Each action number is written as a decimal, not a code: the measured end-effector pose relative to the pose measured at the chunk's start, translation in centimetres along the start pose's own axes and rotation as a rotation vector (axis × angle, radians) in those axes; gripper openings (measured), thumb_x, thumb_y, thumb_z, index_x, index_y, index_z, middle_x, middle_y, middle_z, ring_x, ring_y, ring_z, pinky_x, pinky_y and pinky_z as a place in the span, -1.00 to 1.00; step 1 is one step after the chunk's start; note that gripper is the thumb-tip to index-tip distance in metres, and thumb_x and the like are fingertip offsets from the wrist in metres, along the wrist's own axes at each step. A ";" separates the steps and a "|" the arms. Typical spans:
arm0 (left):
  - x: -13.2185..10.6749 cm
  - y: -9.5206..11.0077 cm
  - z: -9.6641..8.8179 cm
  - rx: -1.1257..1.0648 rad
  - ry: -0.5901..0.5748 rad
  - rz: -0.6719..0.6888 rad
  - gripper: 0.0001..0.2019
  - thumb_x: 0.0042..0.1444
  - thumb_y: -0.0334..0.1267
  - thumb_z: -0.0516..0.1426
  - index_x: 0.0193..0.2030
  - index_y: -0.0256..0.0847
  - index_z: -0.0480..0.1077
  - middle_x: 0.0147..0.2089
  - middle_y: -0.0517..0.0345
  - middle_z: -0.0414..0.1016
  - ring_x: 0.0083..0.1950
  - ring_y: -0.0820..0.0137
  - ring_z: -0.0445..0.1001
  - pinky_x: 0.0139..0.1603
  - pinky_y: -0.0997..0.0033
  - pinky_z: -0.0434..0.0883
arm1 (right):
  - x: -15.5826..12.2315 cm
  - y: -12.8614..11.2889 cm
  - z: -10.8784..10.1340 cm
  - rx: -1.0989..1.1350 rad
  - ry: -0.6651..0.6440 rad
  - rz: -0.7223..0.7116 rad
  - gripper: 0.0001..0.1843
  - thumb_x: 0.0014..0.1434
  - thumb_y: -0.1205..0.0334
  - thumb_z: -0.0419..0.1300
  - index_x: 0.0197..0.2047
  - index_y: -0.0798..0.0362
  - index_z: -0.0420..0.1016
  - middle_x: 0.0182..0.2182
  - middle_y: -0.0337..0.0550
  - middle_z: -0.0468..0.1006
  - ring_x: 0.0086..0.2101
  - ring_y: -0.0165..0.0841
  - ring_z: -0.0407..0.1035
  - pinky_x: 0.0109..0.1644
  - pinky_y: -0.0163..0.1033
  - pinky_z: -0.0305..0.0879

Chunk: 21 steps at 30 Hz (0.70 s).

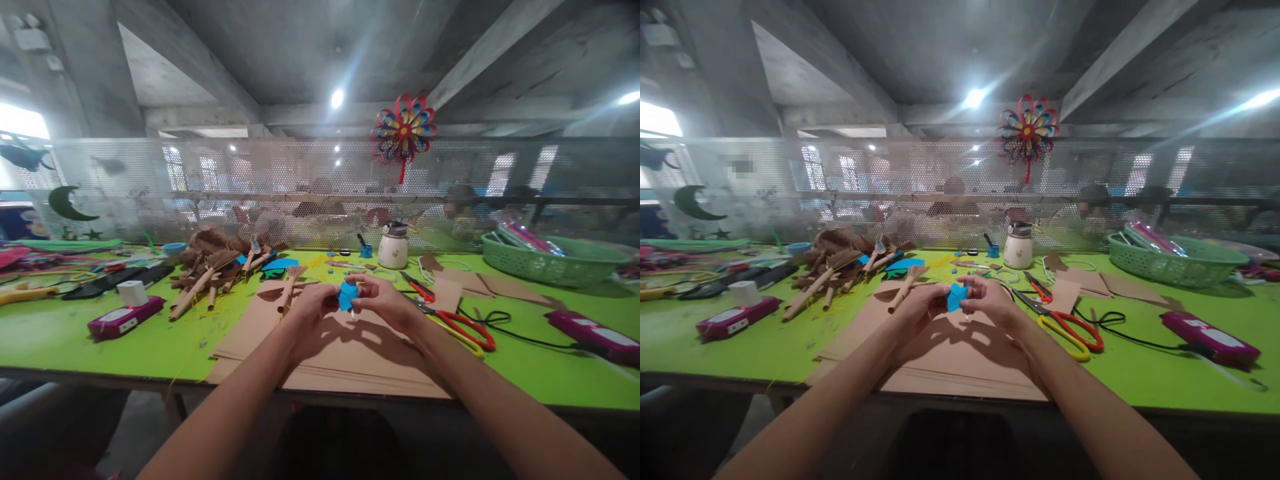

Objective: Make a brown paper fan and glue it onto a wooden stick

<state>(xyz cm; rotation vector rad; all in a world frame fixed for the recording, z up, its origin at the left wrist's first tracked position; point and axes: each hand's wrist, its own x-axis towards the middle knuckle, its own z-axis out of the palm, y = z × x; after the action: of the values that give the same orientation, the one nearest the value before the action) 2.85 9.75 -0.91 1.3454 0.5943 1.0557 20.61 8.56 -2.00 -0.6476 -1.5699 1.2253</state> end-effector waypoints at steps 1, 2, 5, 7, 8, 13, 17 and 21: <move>0.0 0.1 0.1 -0.025 -0.012 -0.016 -0.82 -0.08 -0.23 0.17 -0.44 -0.33 0.48 -0.43 0.03 0.47 -0.39 0.39 0.38 -0.30 0.40 0.30 | 0.0 0.0 0.0 -0.001 0.002 0.001 -0.42 -0.13 0.32 0.35 0.01 0.15 0.34 -0.54 -0.27 0.47 -0.52 -0.41 0.38 -0.31 -0.17 0.31; 0.0 0.2 0.2 -0.049 -0.026 -0.031 -0.81 -0.08 -0.23 0.17 -0.40 -0.34 0.49 -0.39 0.00 0.49 -0.36 0.37 0.40 -0.26 0.38 0.32 | 0.0 0.1 -0.1 -0.001 0.003 0.005 -0.43 -0.13 0.31 0.35 0.00 0.15 0.36 -0.54 -0.27 0.47 -0.52 -0.40 0.38 -0.30 -0.17 0.31; 0.0 0.2 0.1 -0.102 -0.053 -0.059 -0.80 -0.09 -0.26 0.17 -0.36 -0.35 0.50 -0.34 -0.04 0.52 -0.32 0.34 0.42 -0.19 0.34 0.34 | 0.0 0.1 -0.1 0.000 0.009 0.019 -0.46 -0.14 0.31 0.36 -0.03 0.14 0.39 -0.53 -0.26 0.48 -0.51 -0.40 0.39 -0.30 -0.17 0.30; 0.1 0.1 0.0 -0.109 -0.055 -0.069 -0.81 -0.09 -0.27 0.17 -0.36 -0.34 0.49 -0.35 -0.03 0.52 -0.33 0.35 0.42 -0.19 0.35 0.35 | 0.0 0.0 -0.1 0.004 0.017 0.031 -0.48 -0.15 0.30 0.37 -0.06 0.14 0.40 -0.54 -0.27 0.47 -0.51 -0.40 0.39 -0.30 -0.17 0.29; 0.2 0.0 -0.1 -0.101 -0.052 -0.067 -0.82 -0.09 -0.27 0.16 -0.36 -0.34 0.49 -0.36 -0.02 0.51 -0.34 0.36 0.42 -0.21 0.36 0.35 | 0.0 -0.1 0.0 0.007 0.020 0.038 -0.49 -0.14 0.28 0.37 -0.07 0.14 0.41 -0.55 -0.28 0.47 -0.52 -0.39 0.39 -0.31 -0.17 0.29; 0.4 -0.1 -0.1 0.017 0.007 -0.038 -0.84 -0.09 -0.25 0.15 -0.47 -0.32 0.46 -0.47 0.04 0.46 -0.44 0.42 0.35 -0.40 0.45 0.26 | -0.2 -0.8 0.1 0.041 0.030 0.066 -0.55 -0.11 0.18 0.36 -0.12 0.14 0.45 -0.51 -0.21 0.50 -0.51 -0.38 0.40 -0.33 -0.17 0.30; -0.1 0.5 0.2 0.118 -0.012 -0.012 -0.82 -0.04 -0.25 0.11 -0.50 -0.32 0.45 -0.44 0.03 0.46 -0.43 0.43 0.33 -0.40 0.46 0.21 | -0.2 -1.0 -0.1 0.033 0.050 0.091 -0.63 -0.06 0.13 0.32 -0.19 0.15 0.48 -0.46 -0.16 0.51 -0.49 -0.41 0.38 -0.33 -0.22 0.30; -0.5 0.8 0.3 0.149 -0.028 0.011 -0.81 -0.02 -0.24 0.11 -0.52 -0.30 0.45 -0.44 0.04 0.46 -0.39 0.42 0.33 -0.35 0.44 0.21 | -0.1 -0.8 -0.4 0.012 0.060 0.085 -0.70 -0.02 0.06 0.29 -0.34 0.16 0.50 -0.50 -0.17 0.49 -0.50 -0.43 0.36 -0.33 -0.24 0.29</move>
<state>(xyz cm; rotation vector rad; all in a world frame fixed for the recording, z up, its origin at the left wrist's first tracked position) 2.71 9.04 -0.21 1.4924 0.6562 1.0159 21.18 8.33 -1.32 -0.7434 -1.4974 1.2656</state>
